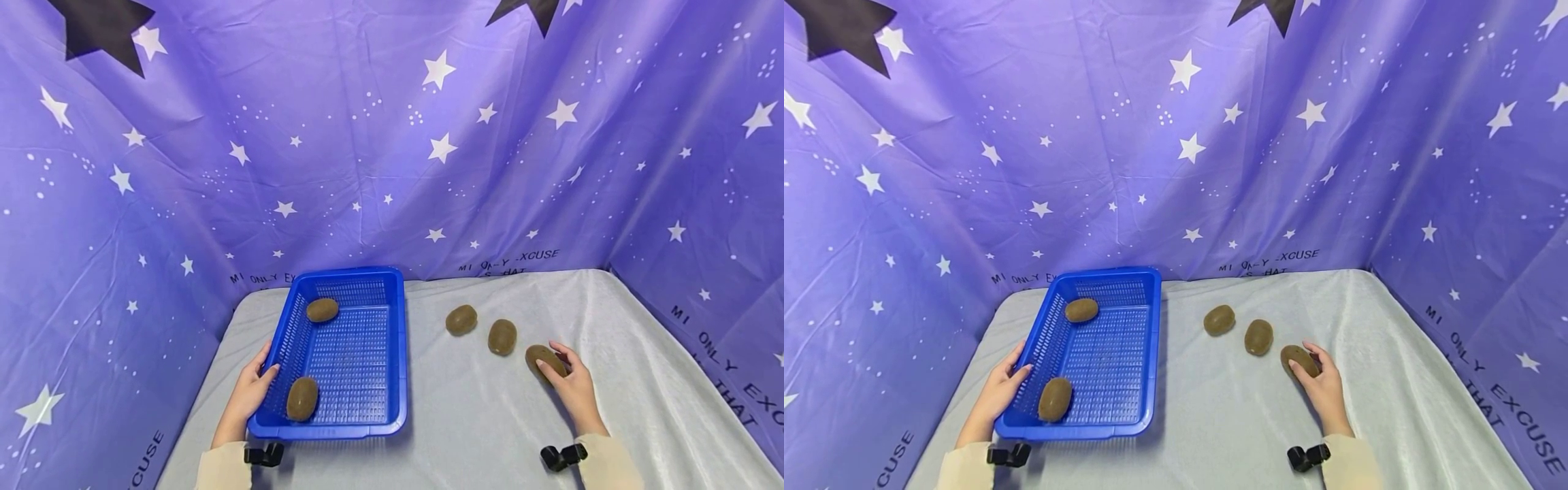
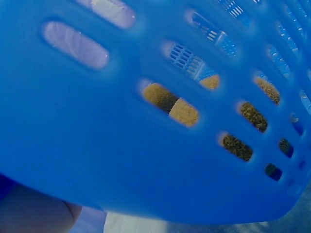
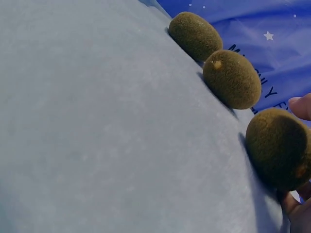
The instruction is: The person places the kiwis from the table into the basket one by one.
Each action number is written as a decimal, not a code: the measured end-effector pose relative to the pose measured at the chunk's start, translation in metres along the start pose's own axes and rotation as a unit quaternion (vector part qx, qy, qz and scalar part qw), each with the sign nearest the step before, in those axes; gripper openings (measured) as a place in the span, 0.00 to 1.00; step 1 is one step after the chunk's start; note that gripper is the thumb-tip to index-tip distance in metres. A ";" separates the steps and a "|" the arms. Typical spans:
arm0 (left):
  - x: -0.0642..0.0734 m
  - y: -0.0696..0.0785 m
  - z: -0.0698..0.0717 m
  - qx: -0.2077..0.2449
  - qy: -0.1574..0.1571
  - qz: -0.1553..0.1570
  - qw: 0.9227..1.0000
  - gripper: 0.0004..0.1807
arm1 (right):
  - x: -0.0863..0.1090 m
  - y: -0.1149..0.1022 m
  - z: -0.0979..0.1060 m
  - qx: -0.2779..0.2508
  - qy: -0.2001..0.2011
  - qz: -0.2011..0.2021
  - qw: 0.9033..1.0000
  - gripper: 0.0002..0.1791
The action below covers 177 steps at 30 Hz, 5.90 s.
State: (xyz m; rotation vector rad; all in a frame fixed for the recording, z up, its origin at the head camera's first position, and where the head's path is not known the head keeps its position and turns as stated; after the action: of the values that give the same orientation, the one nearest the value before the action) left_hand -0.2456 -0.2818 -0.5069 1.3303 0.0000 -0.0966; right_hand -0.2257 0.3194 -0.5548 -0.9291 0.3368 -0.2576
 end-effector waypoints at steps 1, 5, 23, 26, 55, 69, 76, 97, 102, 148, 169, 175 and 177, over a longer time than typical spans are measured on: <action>0.000 0.001 0.000 -0.002 0.000 0.000 1.000 0.32 | 0.001 0.002 0.000 -0.001 -0.001 0.000 1.000 0.27; 0.000 -0.001 0.000 -0.015 0.003 0.003 1.000 0.32 | 0.004 0.006 -0.002 -0.006 -0.009 -0.007 1.000 0.28; 0.001 0.001 0.000 -0.014 0.007 0.009 1.000 0.32 | 0.014 0.013 -0.006 -0.024 -0.061 -0.004 0.998 0.39; 0.001 0.001 0.000 -0.016 0.006 0.010 1.000 0.32 | 0.015 0.012 -0.006 -0.025 -0.050 0.012 0.998 0.39; -0.001 -0.003 0.001 -0.007 0.007 0.011 1.000 0.32 | 0.014 0.016 -0.003 -0.041 -0.020 -0.021 0.999 0.31; 0.000 -0.002 0.000 -0.015 0.006 0.019 1.000 0.32 | 0.019 0.018 -0.002 -0.017 -0.006 -0.056 0.998 0.30; 0.000 -0.001 0.000 -0.019 0.003 0.027 0.999 0.32 | 0.021 0.008 -0.003 -0.031 -0.010 -0.044 0.999 0.30; 0.000 -0.002 0.000 -0.013 0.007 0.017 1.000 0.32 | 0.027 -0.026 -0.023 -0.052 -0.053 0.015 0.997 0.29; 0.000 -0.003 0.001 -0.013 0.007 0.014 1.000 0.32 | 0.029 -0.037 -0.027 -0.060 -0.059 0.039 0.996 0.29; 0.002 0.003 -0.001 -0.002 0.007 0.011 1.000 0.32 | 0.042 -0.162 -0.069 -0.148 -0.129 0.191 0.962 0.29; 0.002 0.001 -0.001 -0.003 0.002 0.014 1.000 0.32 | 0.055 -0.215 -0.088 -0.132 -0.173 0.188 0.958 0.29; 0.002 0.001 0.000 -0.003 0.006 0.019 1.000 0.32 | 0.060 -0.219 -0.098 -0.129 -0.185 0.188 0.956 0.29; 0.002 0.001 0.000 -0.002 0.006 0.019 1.000 0.32 | 0.061 -0.221 -0.101 -0.129 -0.185 0.190 0.956 0.29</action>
State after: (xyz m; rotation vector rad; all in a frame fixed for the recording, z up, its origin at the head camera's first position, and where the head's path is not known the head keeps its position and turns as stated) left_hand -0.2435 -0.2815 -0.5064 1.3254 -0.0150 -0.0568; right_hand -0.2248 0.0965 -0.4406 -1.1242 0.1971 0.3200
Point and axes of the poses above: each hand's wrist, its own x-axis away from the middle knuckle, its own z-axis out of the back of the hand, y = z × x, the point moved 6 cm from there along -x, towards the middle knuckle, and after that the axes turned 9 degrees about x, right-handed, at the moved point
